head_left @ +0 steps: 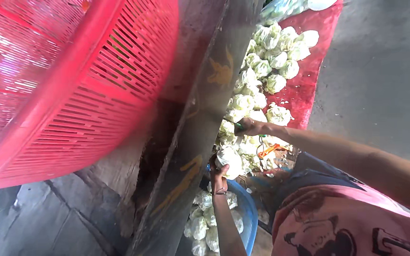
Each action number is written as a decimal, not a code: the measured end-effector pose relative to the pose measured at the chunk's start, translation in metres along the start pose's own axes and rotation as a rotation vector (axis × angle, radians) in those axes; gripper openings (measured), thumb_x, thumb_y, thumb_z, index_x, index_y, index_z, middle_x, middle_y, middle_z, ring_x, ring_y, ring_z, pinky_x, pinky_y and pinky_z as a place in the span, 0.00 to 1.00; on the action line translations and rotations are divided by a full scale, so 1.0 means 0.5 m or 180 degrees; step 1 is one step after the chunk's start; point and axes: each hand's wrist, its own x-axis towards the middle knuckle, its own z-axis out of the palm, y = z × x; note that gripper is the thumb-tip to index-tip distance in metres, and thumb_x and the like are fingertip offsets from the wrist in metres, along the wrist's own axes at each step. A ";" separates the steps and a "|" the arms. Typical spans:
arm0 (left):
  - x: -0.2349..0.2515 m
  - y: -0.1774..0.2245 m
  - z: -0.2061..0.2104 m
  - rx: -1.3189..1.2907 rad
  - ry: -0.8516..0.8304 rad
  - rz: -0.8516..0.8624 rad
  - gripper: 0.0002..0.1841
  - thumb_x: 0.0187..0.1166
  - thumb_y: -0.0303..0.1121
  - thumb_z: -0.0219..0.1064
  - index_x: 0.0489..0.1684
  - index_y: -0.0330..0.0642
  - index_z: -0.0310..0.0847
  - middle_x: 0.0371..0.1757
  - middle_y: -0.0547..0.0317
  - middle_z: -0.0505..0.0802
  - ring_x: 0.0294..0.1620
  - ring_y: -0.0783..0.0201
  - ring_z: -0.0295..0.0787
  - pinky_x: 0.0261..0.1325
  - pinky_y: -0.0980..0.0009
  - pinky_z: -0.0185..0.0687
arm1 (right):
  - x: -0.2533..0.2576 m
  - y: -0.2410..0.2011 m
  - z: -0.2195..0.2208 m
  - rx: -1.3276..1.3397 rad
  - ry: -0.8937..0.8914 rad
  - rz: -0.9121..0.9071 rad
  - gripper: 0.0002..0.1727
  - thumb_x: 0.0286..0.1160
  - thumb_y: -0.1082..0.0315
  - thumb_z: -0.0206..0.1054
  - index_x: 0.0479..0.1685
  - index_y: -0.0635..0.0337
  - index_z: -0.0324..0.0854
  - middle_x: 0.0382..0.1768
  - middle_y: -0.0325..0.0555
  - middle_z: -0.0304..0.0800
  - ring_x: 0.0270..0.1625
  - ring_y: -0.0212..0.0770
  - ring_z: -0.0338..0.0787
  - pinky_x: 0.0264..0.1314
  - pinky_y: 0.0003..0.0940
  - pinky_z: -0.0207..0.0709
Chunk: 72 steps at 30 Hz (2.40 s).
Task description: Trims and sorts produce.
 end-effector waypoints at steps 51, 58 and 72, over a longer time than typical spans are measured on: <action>0.004 0.042 -0.010 -0.0048 -0.0493 0.0229 0.56 0.31 0.36 0.85 0.77 0.34 0.64 0.58 0.56 0.89 0.54 0.70 0.89 0.56 0.70 0.88 | -0.025 -0.060 0.058 -0.0329 -0.0227 -0.0184 0.11 0.78 0.71 0.67 0.43 0.74 0.88 0.39 0.66 0.90 0.45 0.61 0.90 0.54 0.61 0.78; 0.006 0.039 0.034 -0.1539 0.0341 0.0190 0.14 0.66 0.31 0.60 0.49 0.41 0.74 0.39 0.61 0.90 0.40 0.67 0.90 0.44 0.65 0.90 | 0.005 -0.047 0.065 -0.0426 0.0142 0.0370 0.14 0.74 0.64 0.73 0.50 0.65 0.90 0.46 0.65 0.92 0.54 0.66 0.91 0.58 0.70 0.78; 0.048 0.035 0.068 -0.1161 0.0599 -0.0031 0.13 0.85 0.30 0.50 0.59 0.38 0.74 0.49 0.56 0.87 0.50 0.65 0.86 0.57 0.62 0.85 | -0.007 -0.043 0.030 0.0084 -0.0103 -0.0664 0.51 0.50 0.83 0.82 0.86 0.56 0.69 0.86 0.58 0.68 0.83 0.60 0.74 0.80 0.62 0.69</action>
